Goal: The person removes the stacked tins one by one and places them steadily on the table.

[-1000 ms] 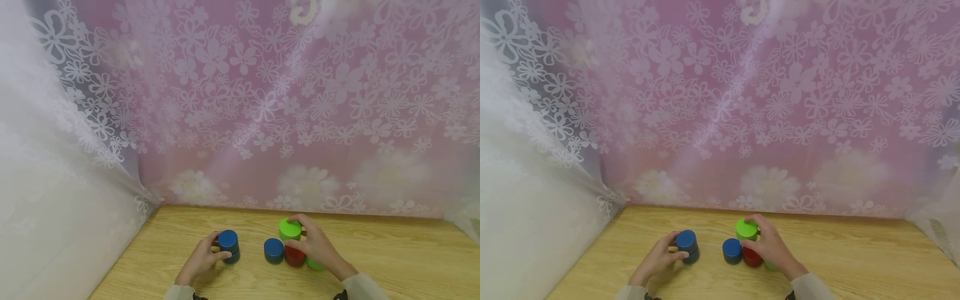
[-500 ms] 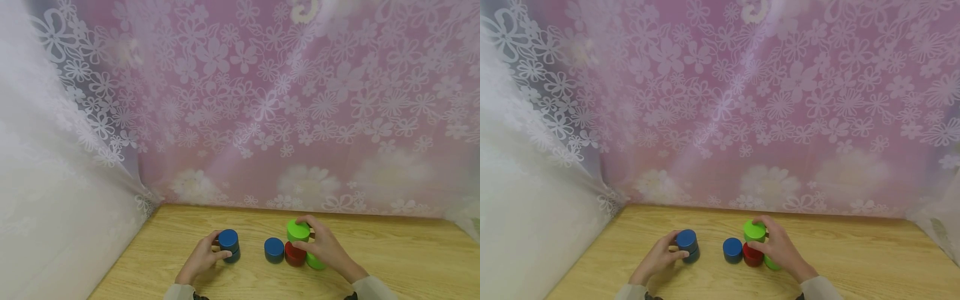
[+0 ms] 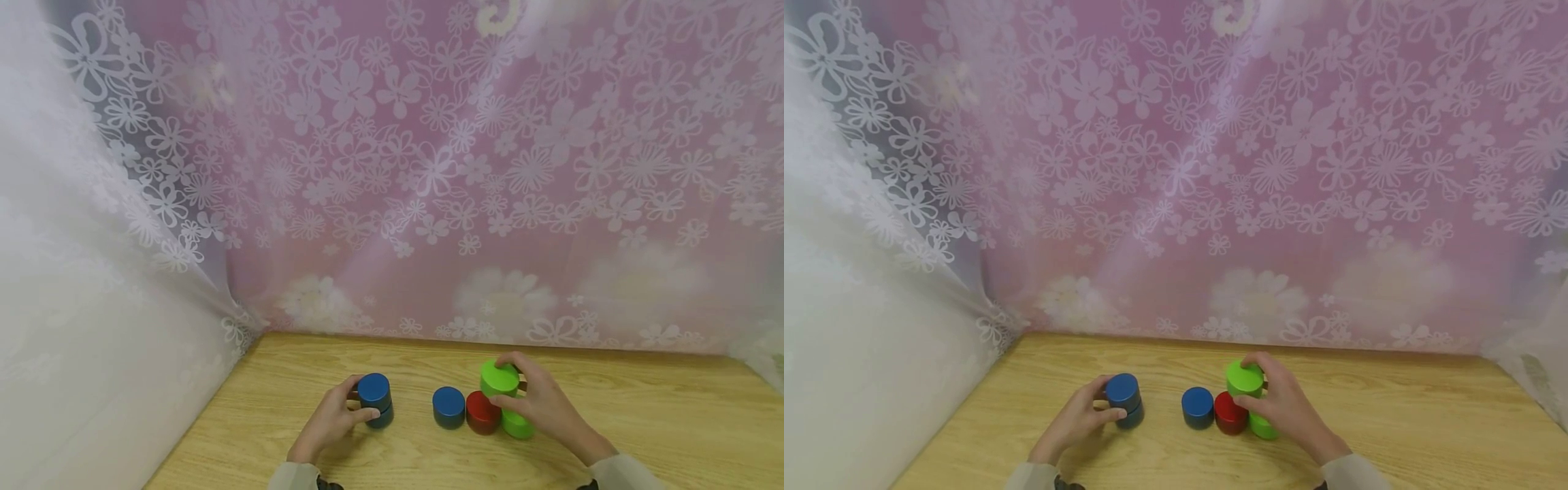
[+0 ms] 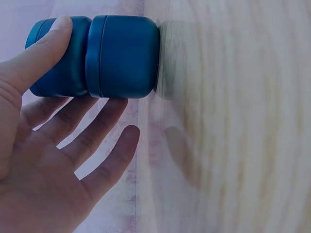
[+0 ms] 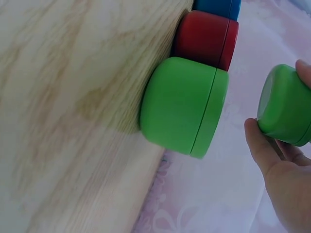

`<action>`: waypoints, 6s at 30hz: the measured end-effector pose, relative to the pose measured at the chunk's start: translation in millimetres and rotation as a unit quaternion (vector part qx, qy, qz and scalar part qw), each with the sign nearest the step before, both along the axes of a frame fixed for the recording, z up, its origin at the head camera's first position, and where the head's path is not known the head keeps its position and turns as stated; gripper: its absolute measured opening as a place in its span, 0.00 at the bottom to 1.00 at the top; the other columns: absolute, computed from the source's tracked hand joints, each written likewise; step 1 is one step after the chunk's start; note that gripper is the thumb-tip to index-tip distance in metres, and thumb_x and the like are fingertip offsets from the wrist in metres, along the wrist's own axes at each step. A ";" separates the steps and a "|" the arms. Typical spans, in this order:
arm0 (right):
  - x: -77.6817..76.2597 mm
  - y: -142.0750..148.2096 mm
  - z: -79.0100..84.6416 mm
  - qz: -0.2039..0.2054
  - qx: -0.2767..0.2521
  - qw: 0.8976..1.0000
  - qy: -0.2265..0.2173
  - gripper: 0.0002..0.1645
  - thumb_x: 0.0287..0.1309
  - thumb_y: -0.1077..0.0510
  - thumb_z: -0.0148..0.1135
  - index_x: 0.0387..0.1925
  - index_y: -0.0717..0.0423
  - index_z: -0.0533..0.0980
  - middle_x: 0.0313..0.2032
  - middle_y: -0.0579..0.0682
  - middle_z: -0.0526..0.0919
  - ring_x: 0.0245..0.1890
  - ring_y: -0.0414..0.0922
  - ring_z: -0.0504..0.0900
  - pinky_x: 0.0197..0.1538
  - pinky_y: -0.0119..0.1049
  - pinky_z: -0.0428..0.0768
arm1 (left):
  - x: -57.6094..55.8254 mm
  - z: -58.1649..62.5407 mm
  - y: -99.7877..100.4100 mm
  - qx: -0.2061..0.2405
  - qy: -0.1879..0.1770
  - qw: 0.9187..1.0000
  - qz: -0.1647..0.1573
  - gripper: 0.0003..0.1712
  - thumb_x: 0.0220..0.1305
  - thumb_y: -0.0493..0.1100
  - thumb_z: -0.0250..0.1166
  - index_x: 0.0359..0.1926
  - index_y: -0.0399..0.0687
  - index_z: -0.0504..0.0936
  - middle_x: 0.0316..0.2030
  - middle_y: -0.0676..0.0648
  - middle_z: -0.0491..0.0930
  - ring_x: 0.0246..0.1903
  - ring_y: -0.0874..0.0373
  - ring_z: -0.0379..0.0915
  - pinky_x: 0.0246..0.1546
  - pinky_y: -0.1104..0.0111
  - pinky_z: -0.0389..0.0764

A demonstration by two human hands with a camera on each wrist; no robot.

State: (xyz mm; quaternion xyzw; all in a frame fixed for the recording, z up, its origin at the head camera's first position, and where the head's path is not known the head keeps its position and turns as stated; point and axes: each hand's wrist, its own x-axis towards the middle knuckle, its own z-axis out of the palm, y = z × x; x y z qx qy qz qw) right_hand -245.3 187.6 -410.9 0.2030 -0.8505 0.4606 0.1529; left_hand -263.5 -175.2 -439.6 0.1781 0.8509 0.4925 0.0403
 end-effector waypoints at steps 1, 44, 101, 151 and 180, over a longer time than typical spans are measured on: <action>0.1 1.1 -0.7 -0.001 0.001 1.000 0.001 0.30 0.43 0.69 0.82 0.49 0.62 0.75 0.48 0.55 0.80 0.45 0.52 0.80 0.42 0.41 0.85 | 0.2 -0.3 0.0 0.000 0.001 1.000 0.000 0.37 0.62 0.41 0.74 0.68 0.33 0.70 0.53 0.39 0.80 0.52 0.40 0.78 0.48 0.48 0.81; 6.6 58.2 -17.5 -0.043 0.079 0.995 0.052 0.31 0.35 0.67 0.85 0.43 0.59 0.76 0.43 0.51 0.82 0.39 0.34 0.77 0.39 0.34 0.84 | -0.4 1.0 0.1 0.009 -0.017 1.000 0.005 0.37 0.62 0.40 0.74 0.68 0.35 0.70 0.53 0.40 0.80 0.52 0.40 0.78 0.45 0.51 0.83; 8.6 53.9 -7.8 0.004 0.161 0.987 0.026 0.41 0.43 0.54 0.84 0.57 0.64 0.74 0.54 0.58 0.80 0.52 0.62 0.79 0.47 0.60 0.80 | 3.8 -0.8 -0.1 0.009 -0.011 1.000 0.017 0.51 0.56 0.35 0.78 0.74 0.31 0.58 0.59 0.31 0.73 0.56 0.33 0.72 0.50 0.45 0.80; -30.0 -138.3 -11.2 0.182 -0.017 0.979 -0.090 0.31 0.57 0.63 0.73 0.60 0.63 0.72 0.60 0.61 0.74 0.61 0.65 0.71 0.60 0.63 0.73 | -3.9 -13.8 -4.8 0.021 -0.046 0.999 -0.012 0.36 0.57 0.32 0.76 0.64 0.26 0.72 0.50 0.40 0.81 0.45 0.46 0.80 0.48 0.50 0.81; -26.8 -169.8 -23.2 0.166 -0.035 0.982 -0.089 0.35 0.57 0.66 0.74 0.63 0.66 0.69 0.60 0.64 0.74 0.60 0.63 0.72 0.58 0.58 0.76 | -5.7 -13.4 -4.8 0.042 -0.069 0.996 -0.028 0.35 0.58 0.29 0.75 0.64 0.24 0.71 0.52 0.40 0.81 0.46 0.46 0.82 0.47 0.56 0.83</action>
